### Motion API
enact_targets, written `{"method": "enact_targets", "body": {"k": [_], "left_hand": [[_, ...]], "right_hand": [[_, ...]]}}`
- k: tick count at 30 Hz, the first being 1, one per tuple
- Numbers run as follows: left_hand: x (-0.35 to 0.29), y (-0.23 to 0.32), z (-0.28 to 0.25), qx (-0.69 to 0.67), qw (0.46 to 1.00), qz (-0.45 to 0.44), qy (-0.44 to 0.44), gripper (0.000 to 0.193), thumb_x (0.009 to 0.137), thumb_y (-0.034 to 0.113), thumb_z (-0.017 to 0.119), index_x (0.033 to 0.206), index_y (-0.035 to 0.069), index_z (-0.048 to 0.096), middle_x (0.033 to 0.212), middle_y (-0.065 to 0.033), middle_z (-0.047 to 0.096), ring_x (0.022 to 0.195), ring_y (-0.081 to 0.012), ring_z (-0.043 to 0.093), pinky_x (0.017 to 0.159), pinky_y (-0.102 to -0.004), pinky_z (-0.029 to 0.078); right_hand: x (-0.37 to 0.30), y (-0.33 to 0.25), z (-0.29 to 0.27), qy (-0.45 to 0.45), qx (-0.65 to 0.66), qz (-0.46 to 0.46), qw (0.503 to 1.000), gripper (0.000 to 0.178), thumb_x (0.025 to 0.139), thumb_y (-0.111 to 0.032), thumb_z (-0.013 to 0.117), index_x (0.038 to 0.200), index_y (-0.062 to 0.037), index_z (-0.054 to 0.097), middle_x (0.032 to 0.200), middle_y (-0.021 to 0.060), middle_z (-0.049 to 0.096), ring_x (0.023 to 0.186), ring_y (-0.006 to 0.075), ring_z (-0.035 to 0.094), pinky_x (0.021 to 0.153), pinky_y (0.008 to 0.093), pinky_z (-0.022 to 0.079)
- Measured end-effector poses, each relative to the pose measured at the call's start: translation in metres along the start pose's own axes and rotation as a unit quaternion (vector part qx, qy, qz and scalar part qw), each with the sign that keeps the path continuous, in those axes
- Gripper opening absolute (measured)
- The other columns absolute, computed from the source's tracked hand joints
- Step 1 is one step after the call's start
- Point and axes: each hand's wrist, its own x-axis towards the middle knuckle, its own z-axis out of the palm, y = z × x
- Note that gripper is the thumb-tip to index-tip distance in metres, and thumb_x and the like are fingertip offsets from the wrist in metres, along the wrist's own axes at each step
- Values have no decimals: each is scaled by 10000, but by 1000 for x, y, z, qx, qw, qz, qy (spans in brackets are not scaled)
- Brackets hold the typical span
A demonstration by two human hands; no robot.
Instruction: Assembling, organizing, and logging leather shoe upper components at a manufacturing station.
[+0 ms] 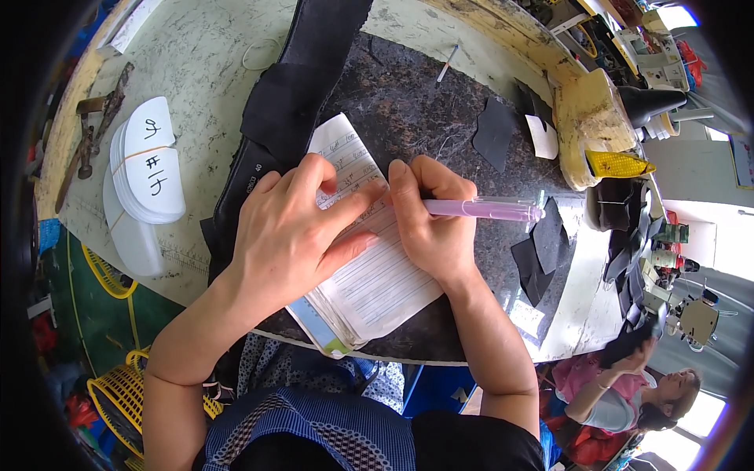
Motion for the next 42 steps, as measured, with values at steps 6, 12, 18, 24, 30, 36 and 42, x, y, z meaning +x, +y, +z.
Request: {"method": "enact_targets", "body": {"k": [6, 12, 18, 24, 30, 36, 42], "left_hand": [[-4, -6, -8, -2, 1000, 6, 4, 432, 738, 286, 840, 1134, 163, 719, 959, -40, 524, 811, -184, 589, 726, -353, 486], [-11, -24, -29, 83, 981, -135, 108, 544, 766, 184, 824, 1260, 89, 617, 1222, -135, 552, 1109, -340, 544, 965, -448, 434], [-15, -37, -52, -22, 961, -201, 189, 152, 916, 64, 678, 1058, 18, 703, 813, -155, 681, 709, -248, 671, 654, -361, 509], [-6, 93, -63, -400, 908, -82, 96, 136, 979, 106, 656, 984, -27, 685, 734, -10, 632, 649, -63, 541, 560, -248, 420], [-31, 174, 37, -408, 906, 103, -42, 351, 898, 178, 754, 1205, 32, 663, 1062, -81, 693, 987, -191, 683, 888, -360, 546], [-78, 119, 14, -214, 970, 100, 59, 330, 838, 103, 764, 1154, 68, 675, 1156, -84, 656, 1012, -245, 661, 880, -383, 541], [-137, 83, -22, -45, 986, -113, 109, 479, 848, 288, 758, 1257, 76, 627, 1268, -134, 573, 1204, -328, 534, 1008, -473, 437]], "right_hand": [[2, -5, -7, 46, 170, 51, 983, 371, 1008, -233, 612, 689, -43, 605, 627, 25, 602, 516, 61, 498, 476, 230, 363], [7, 10, -33, -7, 291, 104, 951, 552, 1056, -479, 422, 867, -21, 665, 706, 47, 616, 604, 104, 531, 549, 244, 383], [-3, -14, -51, -49, 302, 25, 952, 502, 1030, -346, 439, 1305, 46, 591, 1343, 154, 602, 1160, 209, 595, 1007, 383, 468], [-88, -66, -90, -69, 453, 167, 873, 417, 1032, -298, 553, 1366, -49, 560, 1055, 6, 654, 750, 54, 512, 598, 200, 360], [-198, 48, -227, 354, 158, 70, 919, 405, 917, -48, 644, 1321, -67, 620, 942, 32, 660, 881, 101, 673, 493, 193, 425], [-231, 208, -441, 139, -179, 341, 912, 232, 968, -237, 691, 1086, -38, 685, 863, 21, 687, 725, 106, 655, 547, 235, 463], [-109, 102, -279, 112, -226, -112, 961, 298, 1045, -208, 562, 1206, 16, 675, 1084, 94, 696, 778, 166, 618, 706, 279, 514]]}}
